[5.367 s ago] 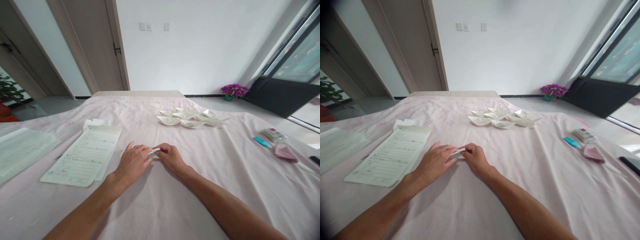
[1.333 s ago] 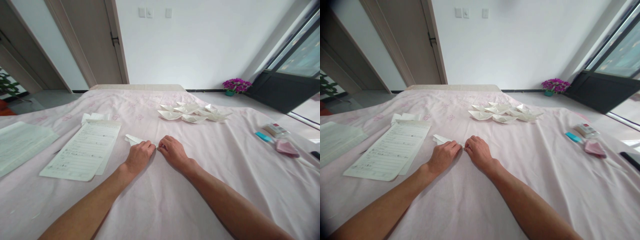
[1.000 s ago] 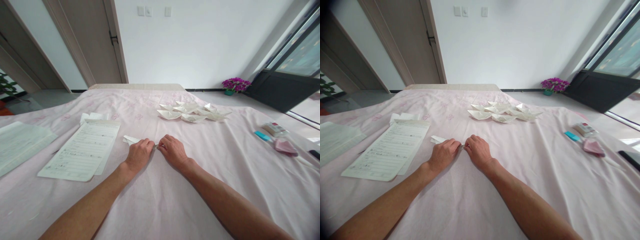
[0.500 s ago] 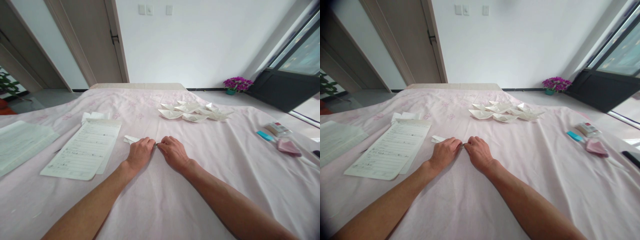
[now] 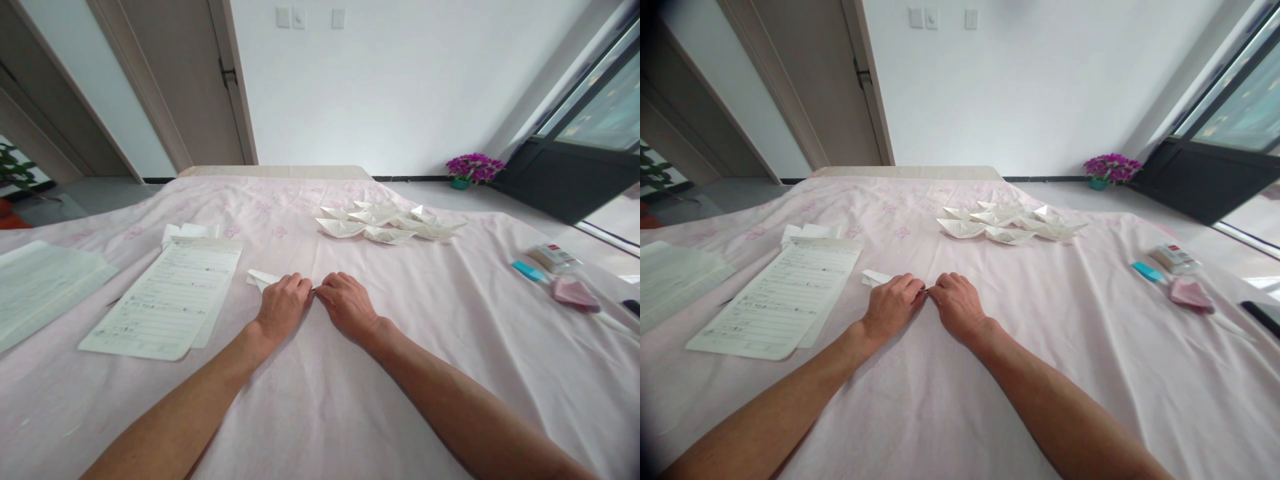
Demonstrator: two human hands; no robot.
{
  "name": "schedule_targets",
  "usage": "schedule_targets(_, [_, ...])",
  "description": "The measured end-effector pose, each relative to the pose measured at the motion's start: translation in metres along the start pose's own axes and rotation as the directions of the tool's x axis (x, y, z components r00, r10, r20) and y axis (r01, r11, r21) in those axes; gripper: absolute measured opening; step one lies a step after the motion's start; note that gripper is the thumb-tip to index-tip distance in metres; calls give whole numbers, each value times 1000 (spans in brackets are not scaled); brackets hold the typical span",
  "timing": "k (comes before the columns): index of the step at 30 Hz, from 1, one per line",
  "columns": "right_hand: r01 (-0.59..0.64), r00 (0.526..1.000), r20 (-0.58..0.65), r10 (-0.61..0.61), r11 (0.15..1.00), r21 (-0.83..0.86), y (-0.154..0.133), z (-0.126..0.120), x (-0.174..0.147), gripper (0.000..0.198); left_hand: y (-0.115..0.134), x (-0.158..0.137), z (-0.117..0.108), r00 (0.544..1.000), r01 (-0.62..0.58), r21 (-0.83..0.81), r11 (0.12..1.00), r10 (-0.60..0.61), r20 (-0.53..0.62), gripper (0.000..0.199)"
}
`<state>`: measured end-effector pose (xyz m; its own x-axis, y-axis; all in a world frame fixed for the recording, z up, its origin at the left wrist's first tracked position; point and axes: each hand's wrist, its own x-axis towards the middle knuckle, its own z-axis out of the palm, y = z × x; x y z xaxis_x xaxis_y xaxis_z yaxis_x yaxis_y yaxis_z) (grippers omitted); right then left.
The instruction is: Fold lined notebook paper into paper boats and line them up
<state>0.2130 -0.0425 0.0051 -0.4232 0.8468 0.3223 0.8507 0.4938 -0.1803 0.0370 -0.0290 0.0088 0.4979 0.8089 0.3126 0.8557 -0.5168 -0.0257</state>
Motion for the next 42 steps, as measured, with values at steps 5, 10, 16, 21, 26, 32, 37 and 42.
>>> schedule_targets(5, [-10, 1000, -12, 10, 999, 46, 3, -3, -5, 22, 1, 1, 0, 1000, 30, -19, 999, -30, 2, 10])
schedule_targets(10, [-2, 1000, -20, 3, 999, 32, 4, -9, -11, 21, 0, 2, -1, 999, 43, -27, 999, -43, 13, 11])
schedule_targets(16, [10, 1000, -7, -10, 1000, 17, 3, -12, -12, 23, 0, 2, -1, 999, 36, -12, 999, -36, 7, 14])
schedule_targets(21, [6, 1000, -20, -5, 1000, 22, 3, -11, -12, 24, 0, 2, -1, 999, 34, -13, 999, -34, 0, 14])
schedule_targets(26, [17, 999, -33, -15, 999, 46, 5, -8, -13, 25, 1, 2, -1, 999, 39, -25, 999, -39, -1, 14])
schedule_targets(32, [25, 999, -24, -24, 999, 29, 6, -7, -12, 26, 0, 2, -1, 999, 42, -27, 999, -42, 0, 15])
schedule_targets(37, [26, 1000, -19, -25, 999, 30, 4, -6, -12, 24, 0, 2, 0, 999, 46, -20, 999, -46, -8, 15])
schedule_targets(42, [25, 1000, -1, -25, 1000, 4, 3, -9, -11, 23, -1, 2, 2, 999, 49, -27, 998, -50, -13, 13])
